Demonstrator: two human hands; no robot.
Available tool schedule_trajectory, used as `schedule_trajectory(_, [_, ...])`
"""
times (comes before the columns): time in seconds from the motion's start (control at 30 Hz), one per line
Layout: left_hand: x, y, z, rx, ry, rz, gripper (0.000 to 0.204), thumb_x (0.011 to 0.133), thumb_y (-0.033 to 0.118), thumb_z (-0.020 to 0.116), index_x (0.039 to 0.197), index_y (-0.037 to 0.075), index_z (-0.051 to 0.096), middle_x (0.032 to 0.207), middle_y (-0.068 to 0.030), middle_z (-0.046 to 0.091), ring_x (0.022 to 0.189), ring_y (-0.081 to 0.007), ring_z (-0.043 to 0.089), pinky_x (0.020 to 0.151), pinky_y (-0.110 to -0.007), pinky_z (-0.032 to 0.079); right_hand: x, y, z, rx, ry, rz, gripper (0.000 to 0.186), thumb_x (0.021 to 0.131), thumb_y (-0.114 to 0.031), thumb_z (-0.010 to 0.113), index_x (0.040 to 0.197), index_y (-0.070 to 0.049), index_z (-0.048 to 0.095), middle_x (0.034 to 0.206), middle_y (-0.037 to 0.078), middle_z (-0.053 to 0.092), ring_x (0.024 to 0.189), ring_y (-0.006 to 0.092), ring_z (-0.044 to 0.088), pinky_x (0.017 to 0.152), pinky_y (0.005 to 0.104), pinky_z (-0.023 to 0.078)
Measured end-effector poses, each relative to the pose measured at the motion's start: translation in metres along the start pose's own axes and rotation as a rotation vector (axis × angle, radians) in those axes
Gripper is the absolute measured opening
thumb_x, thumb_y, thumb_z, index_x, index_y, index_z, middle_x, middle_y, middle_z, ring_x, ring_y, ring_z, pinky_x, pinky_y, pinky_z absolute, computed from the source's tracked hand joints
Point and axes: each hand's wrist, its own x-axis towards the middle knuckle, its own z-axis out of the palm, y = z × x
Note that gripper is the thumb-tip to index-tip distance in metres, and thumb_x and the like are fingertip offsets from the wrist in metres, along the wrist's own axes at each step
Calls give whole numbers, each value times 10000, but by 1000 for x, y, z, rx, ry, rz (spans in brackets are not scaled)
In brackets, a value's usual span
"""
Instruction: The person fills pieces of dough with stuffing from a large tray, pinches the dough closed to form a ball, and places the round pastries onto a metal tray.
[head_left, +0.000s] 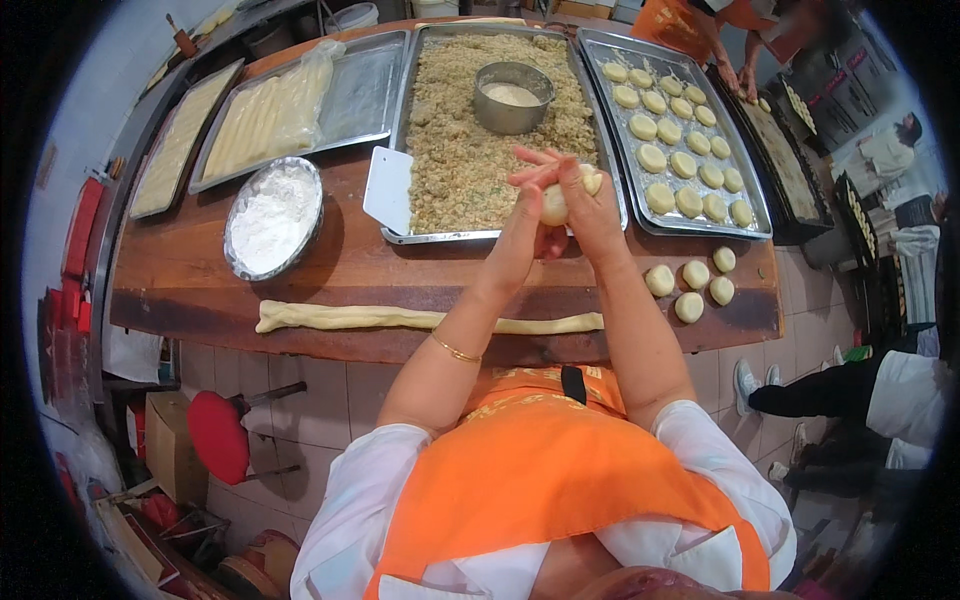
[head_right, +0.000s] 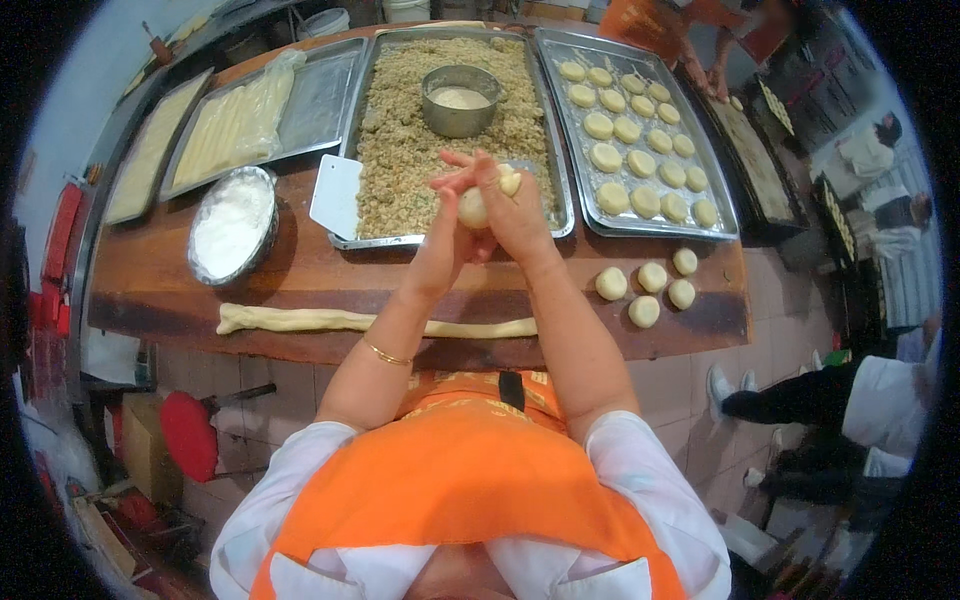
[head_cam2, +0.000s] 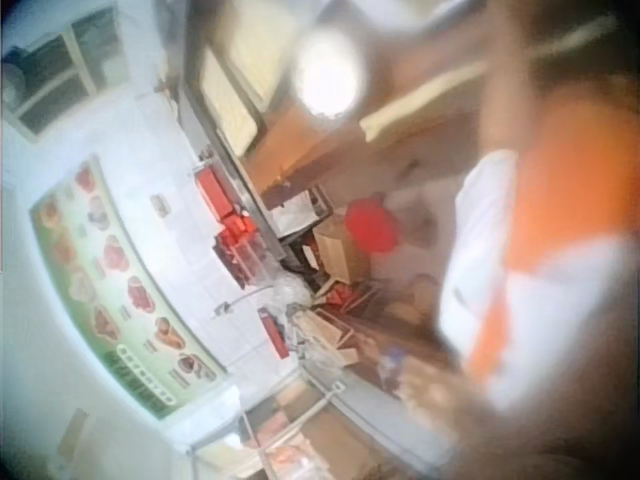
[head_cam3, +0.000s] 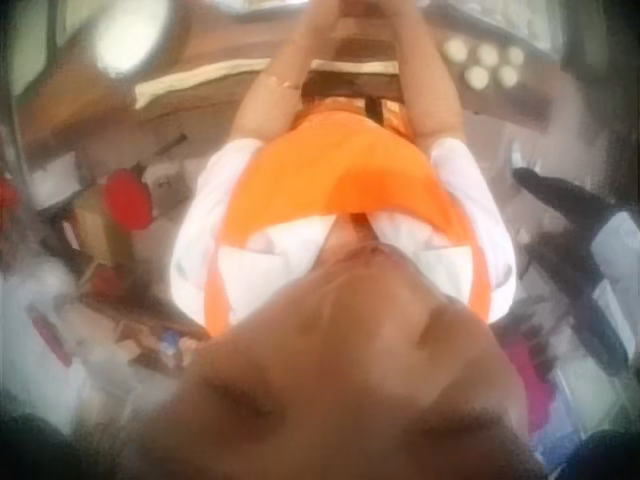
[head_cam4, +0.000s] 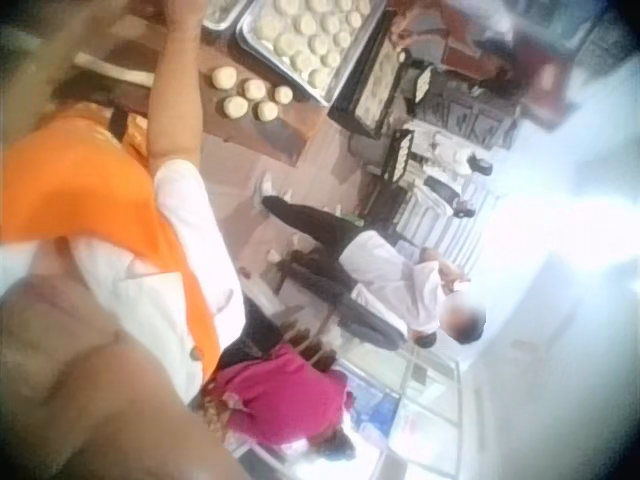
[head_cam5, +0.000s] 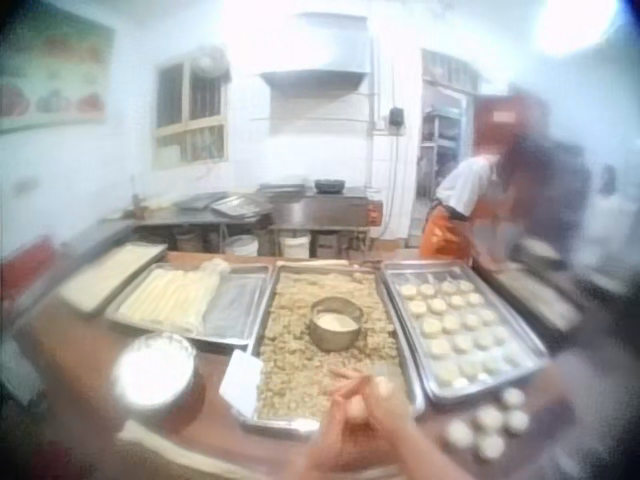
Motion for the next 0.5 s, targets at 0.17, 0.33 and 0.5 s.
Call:
schedule_trajectory(0.17, [3,-1,-24,42,-137,91,568,1009,612,388,1167,83,520,715,39,480,549,-49,430,466,-218,288,1,-7,15,-1,83,-77,637,1051,-515,353,1086,4,722,1202,160,681,1385,270,437,1140,431,344])
schedule_trajectory(0.33, [12,-16,-37,290,-120,191,520,1026,547,422,1228,69,451,785,27,506,556,-38,400,486,-203,300,4,-5,12,2,-45,-73,616,1055,-498,352,1140,-1,706,1314,163,620,1414,277,392,1140,430,340])
schedule_trajectory(0.5, [0,-11,-14,212,-5,310,545,1016,578,412,1066,53,549,763,29,527,578,-44,433,482,-211,297,2,2,9,26,-8,-114,645,1061,-499,304,1162,16,679,1349,183,594,1439,306,353,1170,445,306])
